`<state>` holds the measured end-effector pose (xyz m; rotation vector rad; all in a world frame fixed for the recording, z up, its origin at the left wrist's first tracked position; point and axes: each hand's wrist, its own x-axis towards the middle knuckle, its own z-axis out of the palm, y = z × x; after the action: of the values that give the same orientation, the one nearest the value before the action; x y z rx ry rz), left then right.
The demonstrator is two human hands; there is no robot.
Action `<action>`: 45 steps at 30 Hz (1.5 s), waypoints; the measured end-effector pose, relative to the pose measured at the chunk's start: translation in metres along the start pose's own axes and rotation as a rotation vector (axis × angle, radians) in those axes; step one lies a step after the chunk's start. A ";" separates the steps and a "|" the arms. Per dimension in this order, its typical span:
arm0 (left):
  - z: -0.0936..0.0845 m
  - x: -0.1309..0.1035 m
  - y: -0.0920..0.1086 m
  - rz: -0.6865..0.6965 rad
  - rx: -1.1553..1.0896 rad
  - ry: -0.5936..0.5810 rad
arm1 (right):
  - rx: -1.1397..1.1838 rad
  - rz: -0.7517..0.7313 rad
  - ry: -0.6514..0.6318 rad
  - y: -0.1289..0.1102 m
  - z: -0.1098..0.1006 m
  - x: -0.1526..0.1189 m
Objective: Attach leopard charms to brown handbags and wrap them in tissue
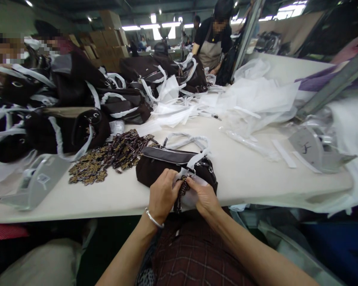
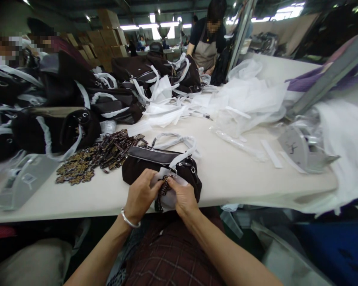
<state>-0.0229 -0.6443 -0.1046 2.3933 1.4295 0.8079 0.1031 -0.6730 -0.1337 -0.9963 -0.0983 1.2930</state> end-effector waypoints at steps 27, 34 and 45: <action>-0.001 -0.042 -0.005 0.237 0.389 -0.016 | 0.028 0.117 0.105 -0.002 0.011 0.016; -0.039 -0.126 -0.071 -0.179 0.151 -0.509 | 0.059 0.114 0.034 -0.008 0.011 0.017; -0.007 0.003 -0.026 -0.282 -0.880 -0.334 | 0.008 0.052 0.035 -0.006 0.010 0.010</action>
<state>-0.0447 -0.6291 -0.1095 1.5267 0.9542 0.7116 0.1057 -0.6588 -0.1284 -1.0207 -0.0403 1.3219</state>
